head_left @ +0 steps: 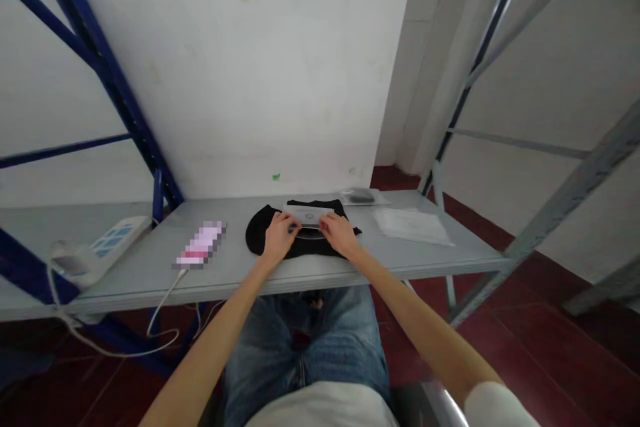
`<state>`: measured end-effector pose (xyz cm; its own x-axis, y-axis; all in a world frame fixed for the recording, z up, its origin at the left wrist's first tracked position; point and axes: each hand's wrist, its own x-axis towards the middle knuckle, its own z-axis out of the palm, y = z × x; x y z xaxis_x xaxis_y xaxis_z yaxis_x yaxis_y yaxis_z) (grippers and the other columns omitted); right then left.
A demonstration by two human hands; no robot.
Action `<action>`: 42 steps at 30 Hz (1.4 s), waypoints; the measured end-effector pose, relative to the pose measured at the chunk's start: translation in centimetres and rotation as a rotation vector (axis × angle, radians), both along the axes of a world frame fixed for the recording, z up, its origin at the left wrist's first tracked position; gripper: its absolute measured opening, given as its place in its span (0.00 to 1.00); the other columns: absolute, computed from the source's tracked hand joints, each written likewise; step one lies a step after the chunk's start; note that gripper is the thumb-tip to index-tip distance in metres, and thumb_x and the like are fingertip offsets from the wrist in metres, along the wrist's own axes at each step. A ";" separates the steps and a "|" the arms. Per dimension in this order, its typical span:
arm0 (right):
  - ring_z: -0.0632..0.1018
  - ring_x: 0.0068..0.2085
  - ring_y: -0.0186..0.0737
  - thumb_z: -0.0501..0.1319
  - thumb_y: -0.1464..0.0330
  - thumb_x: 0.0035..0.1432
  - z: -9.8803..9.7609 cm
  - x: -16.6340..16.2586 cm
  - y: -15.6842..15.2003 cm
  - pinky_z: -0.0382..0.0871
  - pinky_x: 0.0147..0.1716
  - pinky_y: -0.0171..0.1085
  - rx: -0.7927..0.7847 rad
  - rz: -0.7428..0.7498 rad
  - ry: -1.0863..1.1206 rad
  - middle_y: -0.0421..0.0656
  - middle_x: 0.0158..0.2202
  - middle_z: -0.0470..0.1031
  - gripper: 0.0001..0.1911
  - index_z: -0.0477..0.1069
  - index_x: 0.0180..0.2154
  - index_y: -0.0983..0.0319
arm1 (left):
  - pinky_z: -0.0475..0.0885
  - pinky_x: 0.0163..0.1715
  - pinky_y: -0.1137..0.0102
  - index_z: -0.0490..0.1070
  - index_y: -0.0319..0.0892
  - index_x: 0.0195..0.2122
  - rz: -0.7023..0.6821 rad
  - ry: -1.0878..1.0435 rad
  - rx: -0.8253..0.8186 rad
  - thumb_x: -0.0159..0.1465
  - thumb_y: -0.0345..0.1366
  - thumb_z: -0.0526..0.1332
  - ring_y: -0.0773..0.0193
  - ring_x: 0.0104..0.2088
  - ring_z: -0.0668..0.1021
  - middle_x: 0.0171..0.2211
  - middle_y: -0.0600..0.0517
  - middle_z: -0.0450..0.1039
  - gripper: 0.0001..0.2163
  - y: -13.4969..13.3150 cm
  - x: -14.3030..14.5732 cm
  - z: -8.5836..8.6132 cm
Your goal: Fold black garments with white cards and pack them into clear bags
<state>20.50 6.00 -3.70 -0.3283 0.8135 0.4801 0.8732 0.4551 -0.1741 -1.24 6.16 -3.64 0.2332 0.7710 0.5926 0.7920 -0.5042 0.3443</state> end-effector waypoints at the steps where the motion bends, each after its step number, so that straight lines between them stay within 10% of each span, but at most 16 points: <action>1: 0.77 0.41 0.41 0.62 0.73 0.68 0.1 0.0 0.1 0.64 0.42 0.37 0.002 0.007 -0.018 0.42 0.40 0.77 0.04 0.75 0.41 0.58 | 0.75 0.49 0.62 0.79 0.48 0.35 0.012 0.006 -0.002 0.66 0.32 0.65 0.52 0.48 0.75 0.41 0.49 0.77 0.04 0.0 0.1 0.1; 9: 0.77 0.46 0.43 0.62 0.65 0.71 0.6 1.3 -1.1 0.67 0.46 0.38 0.057 0.073 0.028 0.44 0.42 0.77 0.05 0.75 0.45 0.59 | 0.75 0.52 0.62 0.79 0.47 0.39 0.015 -0.052 -0.020 0.64 0.43 0.67 0.52 0.53 0.75 0.48 0.48 0.75 0.07 -0.6 -1.5 0.6; 15: 0.77 0.52 0.46 0.61 0.66 0.72 1.2 -2.4 -1.5 0.67 0.54 0.42 0.120 0.187 -0.011 0.47 0.48 0.79 0.10 0.74 0.52 0.59 | 0.75 0.46 0.64 0.77 0.43 0.46 0.290 -0.170 -0.304 0.70 0.45 0.59 0.56 0.41 0.82 0.38 0.48 0.82 0.13 1.2 -4.5 1.8; 31: 0.75 0.52 0.48 0.56 0.70 0.74 0.7 -10.1 0.5 0.70 0.50 0.45 0.228 0.238 -0.331 0.50 0.50 0.78 0.12 0.74 0.53 0.63 | 0.75 0.47 0.68 0.80 0.43 0.42 0.167 0.020 -0.413 0.67 0.34 0.60 0.56 0.44 0.84 0.41 0.47 0.85 0.09 2.6 -5.7 0.7; 42: 0.74 0.52 0.50 0.53 0.73 0.74 0.4 1.2 0.0 0.65 0.50 0.47 0.211 0.109 -0.437 0.50 0.47 0.79 0.13 0.77 0.46 0.62 | 0.74 0.48 0.64 0.76 0.44 0.42 0.320 0.029 -0.332 0.71 0.38 0.56 0.53 0.47 0.83 0.43 0.45 0.83 0.10 2.6 -5.2 0.2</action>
